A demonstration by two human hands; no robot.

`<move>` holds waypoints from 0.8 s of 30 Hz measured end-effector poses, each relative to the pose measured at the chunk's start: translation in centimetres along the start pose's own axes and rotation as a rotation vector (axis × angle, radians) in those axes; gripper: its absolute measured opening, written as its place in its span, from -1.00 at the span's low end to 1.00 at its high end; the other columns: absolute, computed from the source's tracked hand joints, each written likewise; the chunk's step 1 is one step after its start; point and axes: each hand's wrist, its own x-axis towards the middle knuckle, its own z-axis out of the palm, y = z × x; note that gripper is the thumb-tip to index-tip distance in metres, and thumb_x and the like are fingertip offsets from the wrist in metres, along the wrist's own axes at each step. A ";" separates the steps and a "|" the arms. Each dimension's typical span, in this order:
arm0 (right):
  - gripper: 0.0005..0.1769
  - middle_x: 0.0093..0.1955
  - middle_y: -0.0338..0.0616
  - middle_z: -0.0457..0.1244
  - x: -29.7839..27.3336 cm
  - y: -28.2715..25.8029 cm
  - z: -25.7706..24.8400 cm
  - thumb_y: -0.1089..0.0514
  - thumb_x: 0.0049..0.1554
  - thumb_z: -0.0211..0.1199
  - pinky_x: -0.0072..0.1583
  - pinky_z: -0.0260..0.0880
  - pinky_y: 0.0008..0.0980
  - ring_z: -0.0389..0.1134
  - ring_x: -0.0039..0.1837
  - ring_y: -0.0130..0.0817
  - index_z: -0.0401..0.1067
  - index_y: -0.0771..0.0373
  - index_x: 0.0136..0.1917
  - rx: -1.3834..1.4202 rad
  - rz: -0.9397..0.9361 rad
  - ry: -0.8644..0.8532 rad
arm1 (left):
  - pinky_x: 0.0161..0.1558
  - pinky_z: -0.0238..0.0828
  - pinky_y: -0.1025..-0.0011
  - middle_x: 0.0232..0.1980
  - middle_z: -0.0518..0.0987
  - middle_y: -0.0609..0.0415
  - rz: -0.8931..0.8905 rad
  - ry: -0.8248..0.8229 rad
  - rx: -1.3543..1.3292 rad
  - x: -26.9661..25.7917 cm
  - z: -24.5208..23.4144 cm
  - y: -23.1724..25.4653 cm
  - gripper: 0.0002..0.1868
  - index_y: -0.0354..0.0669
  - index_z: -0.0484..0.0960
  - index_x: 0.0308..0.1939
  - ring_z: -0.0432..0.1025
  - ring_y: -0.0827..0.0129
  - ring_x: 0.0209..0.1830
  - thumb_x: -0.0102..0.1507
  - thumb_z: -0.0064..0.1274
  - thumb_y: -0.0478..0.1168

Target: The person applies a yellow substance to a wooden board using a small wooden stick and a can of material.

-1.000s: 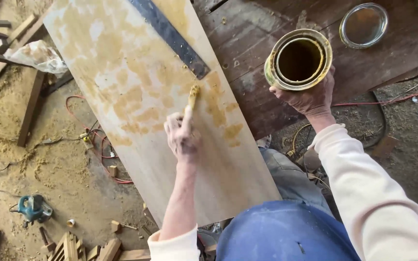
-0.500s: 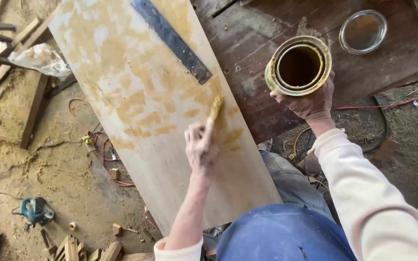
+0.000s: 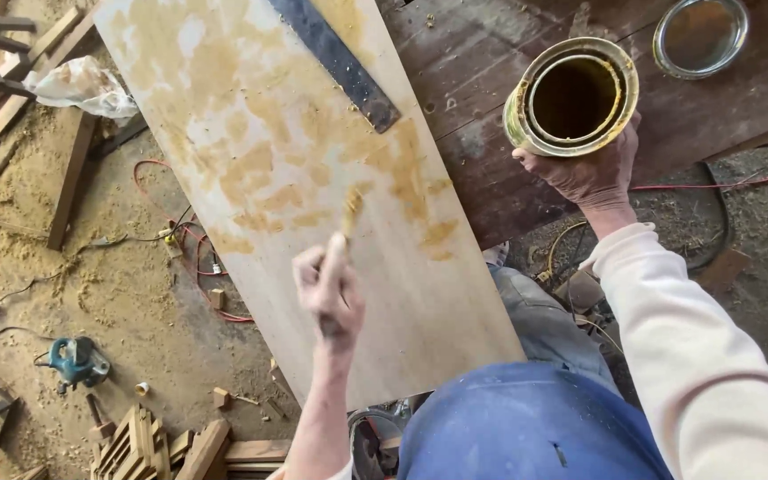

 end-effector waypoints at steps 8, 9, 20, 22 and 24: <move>0.00 0.28 0.15 0.40 -4.0 4.1 1.1 -0.58 0.07 0.38 0.31 0.28 0.03 0.35 0.34 0.16 0.52 0.33 0.36 -0.434 0.052 -0.195 | -0.37 0.51 0.44 -0.09 0.42 0.09 0.025 -0.176 0.358 -7.1 0.6 -2.1 -0.66 0.04 0.60 0.26 0.31 0.28 -0.17 0.41 0.07 -0.33; 0.00 0.28 0.15 0.40 -3.8 3.9 1.1 -0.58 0.07 0.38 0.31 0.28 0.03 0.35 0.34 0.16 0.52 0.33 0.36 -0.427 0.042 -0.197 | -0.37 0.51 0.44 -0.09 0.42 0.09 0.018 -0.167 0.364 -7.0 0.3 -2.0 -0.66 0.04 0.60 0.26 0.31 0.28 -0.17 0.41 0.07 -0.33; -0.04 0.28 0.25 0.36 -2.6 3.1 0.8 -0.45 0.08 0.44 0.38 0.29 0.03 0.36 0.35 0.19 0.49 0.47 0.31 -0.246 0.027 -0.139 | -0.28 0.44 0.28 -0.08 0.39 0.15 0.034 -0.169 0.345 -6.8 1.1 -2.7 -0.42 0.11 0.55 0.31 0.26 0.18 -0.23 0.31 -0.03 -0.56; -0.02 0.27 0.27 0.36 -2.4 2.2 0.5 -0.45 0.09 0.41 0.36 0.32 0.03 0.37 0.33 0.21 0.45 0.49 0.33 -0.225 0.034 -0.138 | -0.30 0.44 0.30 -0.08 0.36 0.11 0.070 -0.186 0.363 -7.2 -0.1 -2.2 -0.40 0.01 0.55 0.30 0.27 0.18 -0.23 0.25 -0.05 -0.62; 0.00 0.27 0.30 0.35 -1.9 2.4 0.9 -0.45 0.09 0.37 0.35 0.34 0.03 0.38 0.31 0.23 0.42 0.51 0.35 -0.203 0.038 -0.114 | -0.32 0.44 0.32 -0.09 0.33 0.07 0.126 -0.191 0.386 -7.2 -1.3 -2.2 -0.37 -0.09 0.55 0.28 0.27 0.18 -0.23 0.20 -0.08 -0.68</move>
